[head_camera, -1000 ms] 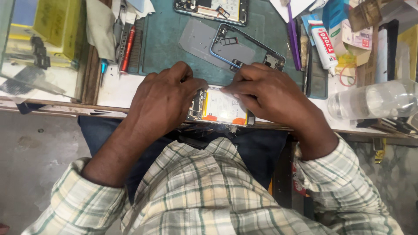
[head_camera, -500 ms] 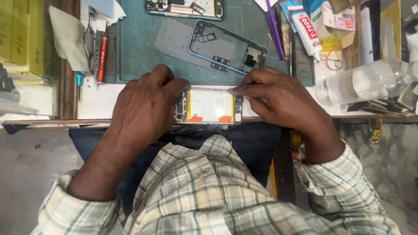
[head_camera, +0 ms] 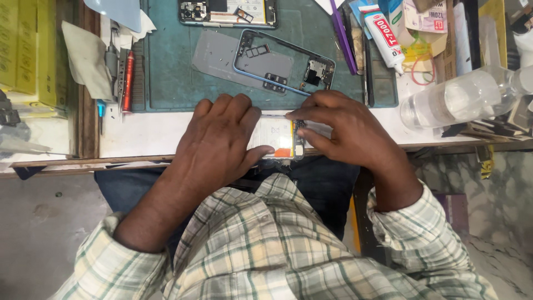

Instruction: The person repairs a disassembled smartphone at a workbench. They press and reposition the battery and internal components by hand, then use a screwdriver to tighten screws along the phone's edge, working on the opened device while other phone parts and tools lie on the mat.

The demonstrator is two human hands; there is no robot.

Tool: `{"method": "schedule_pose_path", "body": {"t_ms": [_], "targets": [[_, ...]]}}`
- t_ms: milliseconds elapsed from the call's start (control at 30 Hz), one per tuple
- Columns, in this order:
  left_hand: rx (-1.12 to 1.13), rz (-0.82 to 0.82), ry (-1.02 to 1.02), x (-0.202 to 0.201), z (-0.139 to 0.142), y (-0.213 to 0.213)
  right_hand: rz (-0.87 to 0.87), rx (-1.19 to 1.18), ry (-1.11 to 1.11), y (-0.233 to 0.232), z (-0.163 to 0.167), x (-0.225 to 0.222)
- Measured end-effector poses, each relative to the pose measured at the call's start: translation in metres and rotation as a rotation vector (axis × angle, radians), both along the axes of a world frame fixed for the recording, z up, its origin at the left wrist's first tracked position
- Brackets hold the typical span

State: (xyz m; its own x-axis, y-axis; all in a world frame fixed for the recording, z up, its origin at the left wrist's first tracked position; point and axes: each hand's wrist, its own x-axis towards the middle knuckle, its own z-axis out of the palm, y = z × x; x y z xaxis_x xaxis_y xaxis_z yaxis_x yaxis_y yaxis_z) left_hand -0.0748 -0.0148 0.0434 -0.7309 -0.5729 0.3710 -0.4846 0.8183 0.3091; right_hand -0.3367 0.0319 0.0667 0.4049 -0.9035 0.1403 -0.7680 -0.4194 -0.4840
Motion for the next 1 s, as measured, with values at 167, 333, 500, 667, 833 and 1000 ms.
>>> {"method": "schedule_pose_path", "body": {"t_ms": [167,333,500,667,833,1000], "targets": [[0.034,-0.025,0.001,-0.006,0.002,0.000,-0.017,0.013,-0.030,0.008,-0.004,0.001],[0.056,0.031,-0.013,-0.007,0.004,0.006,-0.042,0.032,-0.099,0.025,-0.001,-0.003],[0.105,0.035,-0.005,-0.004,0.005,0.006,-0.068,0.014,-0.090,0.033,-0.006,0.001],[0.172,-0.021,0.006,-0.006,0.010,0.000,-0.121,0.090,-0.194,0.032,-0.011,0.001],[0.253,-0.070,-0.048,-0.013,0.016,-0.005,-0.126,0.065,-0.233,0.033,-0.019,-0.001],[0.295,-0.154,-0.055,-0.019,0.021,-0.009,-0.133,0.048,-0.240,0.032,-0.024,-0.004]]}}
